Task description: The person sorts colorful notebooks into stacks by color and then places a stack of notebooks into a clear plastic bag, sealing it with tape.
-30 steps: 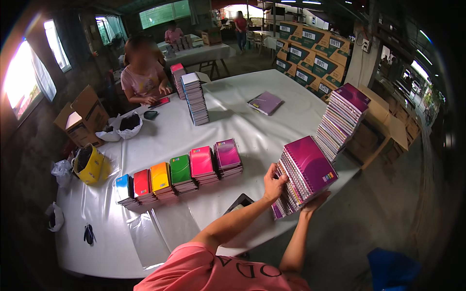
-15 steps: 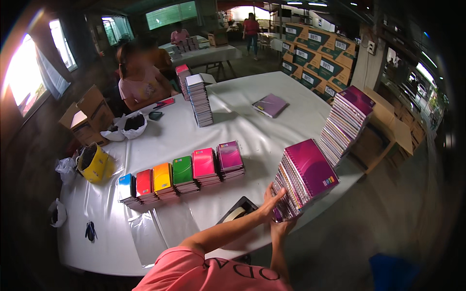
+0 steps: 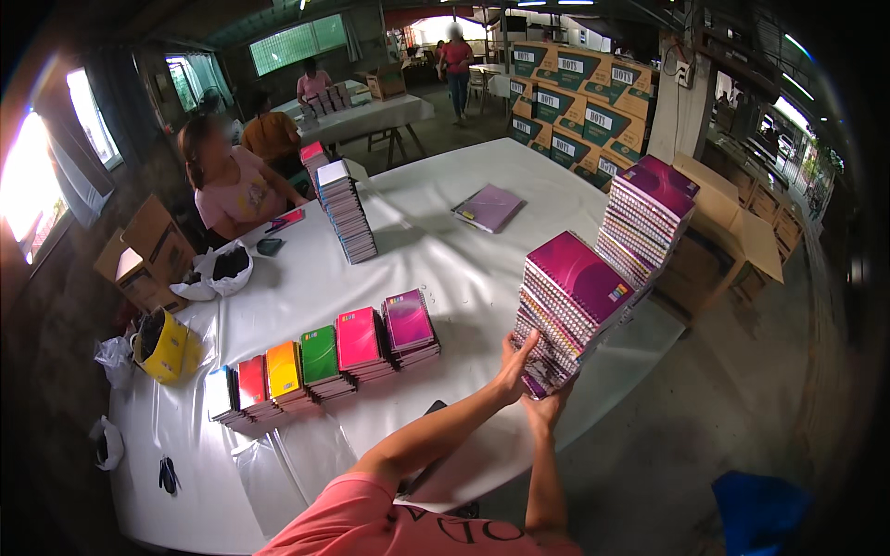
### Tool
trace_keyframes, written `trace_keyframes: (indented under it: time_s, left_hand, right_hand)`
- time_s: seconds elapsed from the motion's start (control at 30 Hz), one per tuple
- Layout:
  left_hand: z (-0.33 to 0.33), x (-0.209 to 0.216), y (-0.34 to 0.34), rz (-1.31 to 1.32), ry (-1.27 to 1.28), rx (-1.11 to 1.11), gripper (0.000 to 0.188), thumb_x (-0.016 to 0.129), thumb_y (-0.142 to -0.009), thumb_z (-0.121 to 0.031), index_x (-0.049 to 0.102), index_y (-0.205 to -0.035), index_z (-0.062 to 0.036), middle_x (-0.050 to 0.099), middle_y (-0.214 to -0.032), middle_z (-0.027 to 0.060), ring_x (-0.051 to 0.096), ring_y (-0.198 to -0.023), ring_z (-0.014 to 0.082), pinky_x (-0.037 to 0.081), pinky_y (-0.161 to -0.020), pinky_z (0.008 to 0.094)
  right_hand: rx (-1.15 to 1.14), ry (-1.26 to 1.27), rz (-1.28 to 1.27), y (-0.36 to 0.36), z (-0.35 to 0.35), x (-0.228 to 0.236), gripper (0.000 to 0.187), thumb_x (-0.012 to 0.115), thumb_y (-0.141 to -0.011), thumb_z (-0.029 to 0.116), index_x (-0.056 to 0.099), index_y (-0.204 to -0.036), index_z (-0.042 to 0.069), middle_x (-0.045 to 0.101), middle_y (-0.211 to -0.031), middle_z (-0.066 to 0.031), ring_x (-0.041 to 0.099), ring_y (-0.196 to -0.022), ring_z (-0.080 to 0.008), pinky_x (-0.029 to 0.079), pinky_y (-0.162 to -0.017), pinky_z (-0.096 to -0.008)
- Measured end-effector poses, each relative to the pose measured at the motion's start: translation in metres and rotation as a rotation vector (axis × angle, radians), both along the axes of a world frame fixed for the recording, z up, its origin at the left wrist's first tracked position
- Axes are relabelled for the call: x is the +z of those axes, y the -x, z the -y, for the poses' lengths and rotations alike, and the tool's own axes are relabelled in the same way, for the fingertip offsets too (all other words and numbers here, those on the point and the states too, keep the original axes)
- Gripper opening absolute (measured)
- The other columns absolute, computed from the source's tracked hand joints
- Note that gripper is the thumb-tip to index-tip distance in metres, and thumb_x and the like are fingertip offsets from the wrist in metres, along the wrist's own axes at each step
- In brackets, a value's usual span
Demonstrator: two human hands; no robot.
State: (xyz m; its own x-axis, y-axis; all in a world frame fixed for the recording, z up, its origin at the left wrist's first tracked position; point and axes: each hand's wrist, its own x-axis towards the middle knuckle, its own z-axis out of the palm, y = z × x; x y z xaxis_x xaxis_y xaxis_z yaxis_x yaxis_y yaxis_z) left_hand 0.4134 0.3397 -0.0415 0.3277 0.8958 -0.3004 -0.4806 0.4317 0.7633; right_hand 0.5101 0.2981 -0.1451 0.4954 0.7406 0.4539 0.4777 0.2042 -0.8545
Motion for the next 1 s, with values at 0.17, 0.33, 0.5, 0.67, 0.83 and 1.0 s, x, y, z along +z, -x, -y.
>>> trace_keyframes:
  time_s: [0.17,0.33,0.5,0.67,0.83,1.0]
  left_hand:
    - [-0.036,0.002,-0.025,0.046,0.031,0.104,0.111,0.075,-0.067,-0.055,0.01,-0.142,-0.0068,0.029,-0.137,0.021,0.036,-0.126,0.0317,0.037,-0.101,0.0488]
    - [-0.071,-0.02,-0.052,-0.095,0.038,0.118,0.117,0.074,-0.061,-0.062,0.014,-0.143,-0.0063,0.025,-0.141,0.0197,0.033,-0.128,0.0321,0.035,-0.103,0.0464]
    - [-0.089,-0.027,-0.075,-0.1,-0.031,0.095,0.115,0.073,-0.06,-0.064,0.017,-0.143,-0.0071,0.02,-0.143,0.0199,0.027,-0.131,0.0324,0.032,-0.105,0.0458]
    - [-0.09,-0.011,-0.073,-0.125,0.027,-0.007,0.125,0.072,-0.059,-0.067,-0.001,-0.147,-0.0154,0.001,-0.149,0.0159,0.012,-0.137,0.0335,0.028,-0.103,0.0574]
    - [-0.083,-0.003,-0.065,-0.035,0.009,-0.118,0.129,0.067,-0.062,-0.071,-0.024,-0.141,-0.0243,-0.003,-0.152,0.011,0.009,-0.137,0.041,0.017,-0.093,0.0764]
    - [-0.07,0.01,-0.045,-0.298,0.066,0.001,0.13,0.068,-0.057,-0.073,-0.014,-0.144,-0.0242,-0.011,-0.151,0.0062,0.006,-0.138,0.039,0.015,-0.098,0.0734]
  right_hand:
    - [0.039,0.034,-0.009,-0.019,-0.03,0.023,0.112,0.082,-0.048,0.003,0.019,-0.141,0.006,0.038,-0.134,-0.0171,0.041,-0.123,-0.0315,0.036,-0.104,-0.0431]
    - [0.08,0.048,-0.078,-0.048,-0.061,0.004,0.114,0.082,-0.048,-0.001,0.018,-0.141,0.007,0.035,-0.136,-0.0159,0.04,-0.124,-0.0291,0.037,-0.104,-0.0422]
    - [0.337,-0.197,-0.921,-0.055,-0.071,0.022,0.108,0.081,-0.052,-0.006,0.021,-0.14,0.009,0.033,-0.137,-0.0137,0.041,-0.122,-0.0308,0.046,-0.095,-0.0466]
    - [-0.077,-0.009,-0.053,-0.063,-0.074,-0.005,0.105,0.085,-0.051,0.007,0.027,-0.139,0.005,0.034,-0.138,-0.0174,0.038,-0.125,-0.0341,0.036,-0.103,-0.0471]
    - [-0.124,0.004,0.075,-0.069,-0.072,-0.024,0.11,0.086,-0.047,0.005,0.026,-0.14,0.004,0.031,-0.14,-0.0207,0.032,-0.129,-0.0367,0.028,-0.108,-0.0459]
    - [-0.077,-0.007,0.028,-0.067,-0.059,-0.019,0.11,0.085,-0.048,0.004,0.025,-0.141,0.003,0.03,-0.141,-0.0194,0.031,-0.13,-0.0345,0.027,-0.109,-0.0439]
